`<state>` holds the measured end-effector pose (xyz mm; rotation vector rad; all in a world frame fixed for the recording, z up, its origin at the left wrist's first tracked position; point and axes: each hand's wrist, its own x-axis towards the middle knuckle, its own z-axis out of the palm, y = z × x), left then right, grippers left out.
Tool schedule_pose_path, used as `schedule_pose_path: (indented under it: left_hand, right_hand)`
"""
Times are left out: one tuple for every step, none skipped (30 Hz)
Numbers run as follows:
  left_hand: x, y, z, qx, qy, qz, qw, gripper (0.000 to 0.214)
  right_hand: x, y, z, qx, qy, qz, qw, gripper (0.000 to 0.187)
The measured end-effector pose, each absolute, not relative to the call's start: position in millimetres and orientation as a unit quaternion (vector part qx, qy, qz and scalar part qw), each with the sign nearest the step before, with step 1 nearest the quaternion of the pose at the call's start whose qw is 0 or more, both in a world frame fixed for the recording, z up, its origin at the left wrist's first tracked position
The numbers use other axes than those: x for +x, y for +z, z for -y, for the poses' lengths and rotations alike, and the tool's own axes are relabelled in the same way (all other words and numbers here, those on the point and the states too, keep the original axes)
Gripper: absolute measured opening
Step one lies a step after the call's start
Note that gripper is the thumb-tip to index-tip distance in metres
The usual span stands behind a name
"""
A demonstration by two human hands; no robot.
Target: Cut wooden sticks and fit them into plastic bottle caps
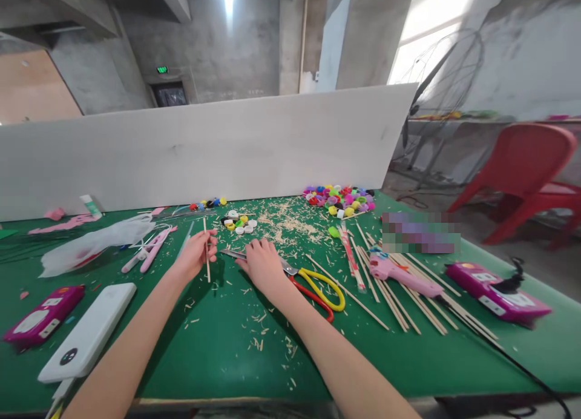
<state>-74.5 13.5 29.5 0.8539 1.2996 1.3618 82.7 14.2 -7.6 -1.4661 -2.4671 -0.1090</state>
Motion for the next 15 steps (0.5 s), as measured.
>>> schedule_pose_path:
  left_hand:
    - [-77,27,-15,0.361,0.557,-0.541,0.516,0.012]
    - [-78,25,-15,0.371,0.547,-0.540,0.521,0.012]
    - [-78,24,-14,0.382,0.537,-0.539,0.525,0.012]
    - [-78,23,-13,0.396,0.525,-0.537,0.528,0.012]
    - [-77,23,-12,0.408,0.515,-0.536,0.530,0.013]
    - [-76,23,-11,0.416,0.506,-0.538,0.531,0.013]
    - [-75,23,-10,0.419,0.500,-0.542,0.530,0.012]
    - [-75,23,-9,0.419,0.496,-0.547,0.528,0.011]
    - [-74,22,-8,0.417,0.494,-0.553,0.526,0.009]
    - [-74,22,-7,0.414,0.493,-0.559,0.522,0.008]
    - [-74,21,-7,0.411,0.494,-0.565,0.518,0.008]
    - [-75,21,-6,0.411,0.495,-0.568,0.514,0.008]
    - [-76,20,-6,0.410,0.495,-0.571,0.511,0.008]
    - [-76,19,-6,0.410,0.495,-0.573,0.508,0.009]
    - [-77,18,-5,0.410,0.494,-0.575,0.507,0.010]
  right_hand:
    - [81,-11,-17,-0.500,-0.035,0.856,0.125,0.031]
    - [80,-13,-17,-0.495,-0.034,0.860,0.119,0.030]
    - [80,-15,-17,-0.492,-0.035,0.862,0.116,0.029]
    - [80,-16,-15,-0.491,-0.036,0.863,0.114,0.029]
    - [82,-16,-13,-0.492,-0.036,0.862,0.113,0.030]
    - [83,-16,-11,-0.496,-0.036,0.861,0.110,0.032]
    - [84,-16,-9,-0.500,-0.034,0.859,0.103,0.033]
    - [84,-15,-8,-0.503,-0.033,0.858,0.095,0.034]
    - [85,-15,-6,-0.504,-0.032,0.858,0.088,0.034]
    - [85,-14,-5,-0.505,-0.032,0.858,0.083,0.032]
    - [85,-14,-5,-0.508,-0.031,0.857,0.081,0.030]
    - [85,-13,-4,-0.512,-0.030,0.854,0.082,0.029]
    - [86,-12,-4,-0.520,-0.029,0.849,0.087,0.028]
    - [86,-11,-4,-0.530,-0.025,0.842,0.095,0.027]
    - [87,-9,-4,-0.541,-0.020,0.835,0.102,0.026]
